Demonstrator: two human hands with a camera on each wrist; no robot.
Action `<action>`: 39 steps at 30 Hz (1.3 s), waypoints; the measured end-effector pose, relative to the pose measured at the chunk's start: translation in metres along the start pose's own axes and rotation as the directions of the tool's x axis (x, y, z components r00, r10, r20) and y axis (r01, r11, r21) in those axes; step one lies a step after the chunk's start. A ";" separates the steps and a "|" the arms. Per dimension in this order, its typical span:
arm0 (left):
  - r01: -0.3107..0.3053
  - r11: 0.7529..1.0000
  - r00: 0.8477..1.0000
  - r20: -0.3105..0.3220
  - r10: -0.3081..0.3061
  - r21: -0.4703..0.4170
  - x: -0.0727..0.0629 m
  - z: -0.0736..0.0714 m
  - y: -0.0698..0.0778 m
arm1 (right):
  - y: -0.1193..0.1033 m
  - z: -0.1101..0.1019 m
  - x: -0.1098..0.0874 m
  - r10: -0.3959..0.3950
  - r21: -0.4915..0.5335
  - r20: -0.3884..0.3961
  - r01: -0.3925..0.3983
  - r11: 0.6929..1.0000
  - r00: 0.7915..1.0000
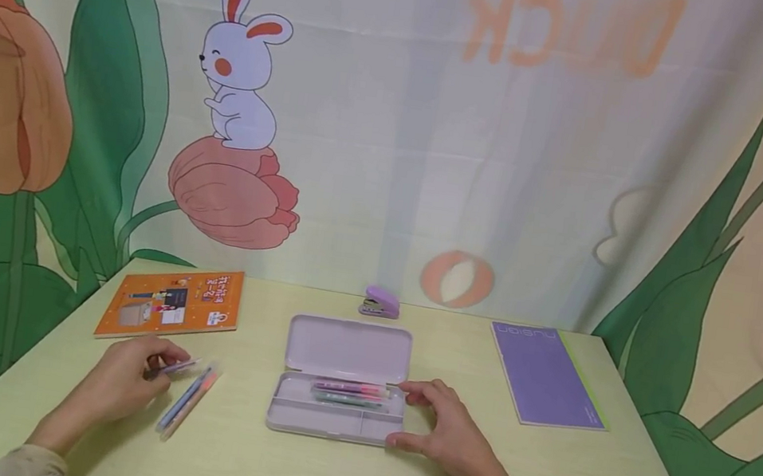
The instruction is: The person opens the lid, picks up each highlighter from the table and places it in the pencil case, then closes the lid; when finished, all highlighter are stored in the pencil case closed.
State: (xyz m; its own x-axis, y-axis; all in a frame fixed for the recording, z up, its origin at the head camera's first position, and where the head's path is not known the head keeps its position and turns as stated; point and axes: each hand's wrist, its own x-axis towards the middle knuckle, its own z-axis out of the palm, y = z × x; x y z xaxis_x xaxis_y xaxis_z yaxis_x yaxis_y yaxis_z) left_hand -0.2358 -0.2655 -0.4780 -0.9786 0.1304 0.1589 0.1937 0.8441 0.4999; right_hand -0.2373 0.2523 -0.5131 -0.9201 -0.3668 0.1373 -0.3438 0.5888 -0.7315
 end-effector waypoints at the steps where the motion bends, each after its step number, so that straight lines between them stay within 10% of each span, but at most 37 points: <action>1: -0.012 1.000 1.000 -0.010 0.012 -0.003 0.001 0.000 0.003 | 0.000 0.000 0.000 0.002 0.001 0.000 -0.002 1.000 1.000; 16: -0.270 0.955 0.963 -0.040 0.267 -0.125 0.020 0.016 0.064 | 0.001 0.001 -0.008 0.033 0.012 -0.001 -0.033 0.999 0.999; 33: -0.591 0.773 0.794 0.005 0.608 -0.230 0.046 0.060 0.162 | 0.002 -0.005 -0.002 0.003 -0.007 -0.014 -0.003 1.000 1.000; 39: -0.590 0.756 0.783 0.030 0.622 -0.284 0.041 0.077 0.166 | 0.000 0.000 0.000 0.005 0.013 -0.003 -0.005 1.000 1.000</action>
State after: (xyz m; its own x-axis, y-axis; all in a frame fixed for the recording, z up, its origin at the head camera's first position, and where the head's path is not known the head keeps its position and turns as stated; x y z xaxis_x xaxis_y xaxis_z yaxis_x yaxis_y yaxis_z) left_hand -0.2487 -0.0804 -0.4542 -0.6475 0.6424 0.4099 0.7431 0.4132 0.5263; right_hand -0.2368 0.2525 -0.5127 -0.9225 -0.3615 0.1355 -0.3366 0.5813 -0.7408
